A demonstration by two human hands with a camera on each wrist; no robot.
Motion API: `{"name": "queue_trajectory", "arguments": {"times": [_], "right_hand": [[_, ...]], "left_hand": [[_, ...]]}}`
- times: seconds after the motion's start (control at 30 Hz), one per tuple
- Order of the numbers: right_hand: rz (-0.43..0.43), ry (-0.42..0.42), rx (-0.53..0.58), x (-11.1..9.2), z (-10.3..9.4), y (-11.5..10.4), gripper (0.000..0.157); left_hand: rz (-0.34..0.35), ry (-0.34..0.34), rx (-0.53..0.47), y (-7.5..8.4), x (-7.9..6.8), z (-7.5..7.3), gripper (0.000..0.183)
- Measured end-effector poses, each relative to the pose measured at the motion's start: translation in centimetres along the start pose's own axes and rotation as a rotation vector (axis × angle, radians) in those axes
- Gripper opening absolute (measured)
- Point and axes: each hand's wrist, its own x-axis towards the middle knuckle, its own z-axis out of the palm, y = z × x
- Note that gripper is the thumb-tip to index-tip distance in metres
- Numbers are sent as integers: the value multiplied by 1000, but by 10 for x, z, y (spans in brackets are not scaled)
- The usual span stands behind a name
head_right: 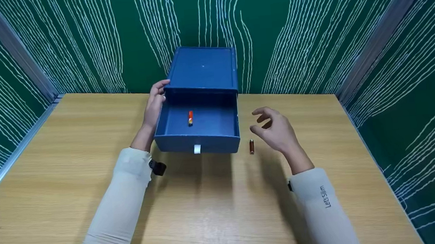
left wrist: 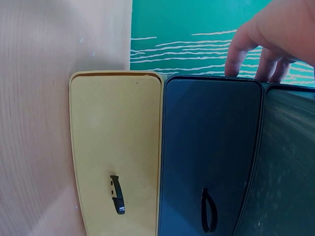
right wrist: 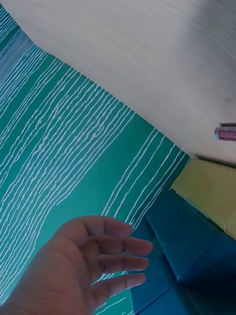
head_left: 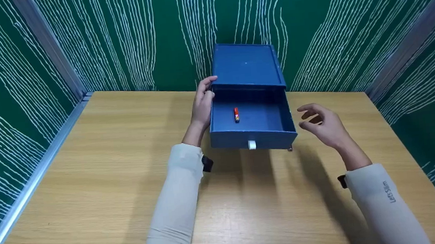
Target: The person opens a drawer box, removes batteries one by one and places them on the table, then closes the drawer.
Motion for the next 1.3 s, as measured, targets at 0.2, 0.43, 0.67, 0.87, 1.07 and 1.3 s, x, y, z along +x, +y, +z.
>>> {"name": "queue_trajectory", "arguments": {"times": [0.2, 0.43, 0.67, 0.87, 1.07, 1.3], "right_hand": [[-3, -9, -16, 0, -3, -4, 35], [-13, -20, -17, -1, -7, -10, 35], [-55, 4, -14, -1, -9, -17, 34], [-77, 26, 10, 1, -10, -22, 33], [-87, 33, 26, 2, -11, -28, 33], [-88, 31, 35, 4, -14, -37, 34]], "left_hand": [[-6, 5, -7, 0, 0, 0, 40], [-8, 5, 10, -1, 1, 0, 40], [17, 2, -15, -2, 1, 0, 41], [13, -2, -9, -1, 1, 0, 41], [6, -7, -5, -1, 0, 0, 41], [-8, -3, 11, -1, 0, -1, 41]]}}
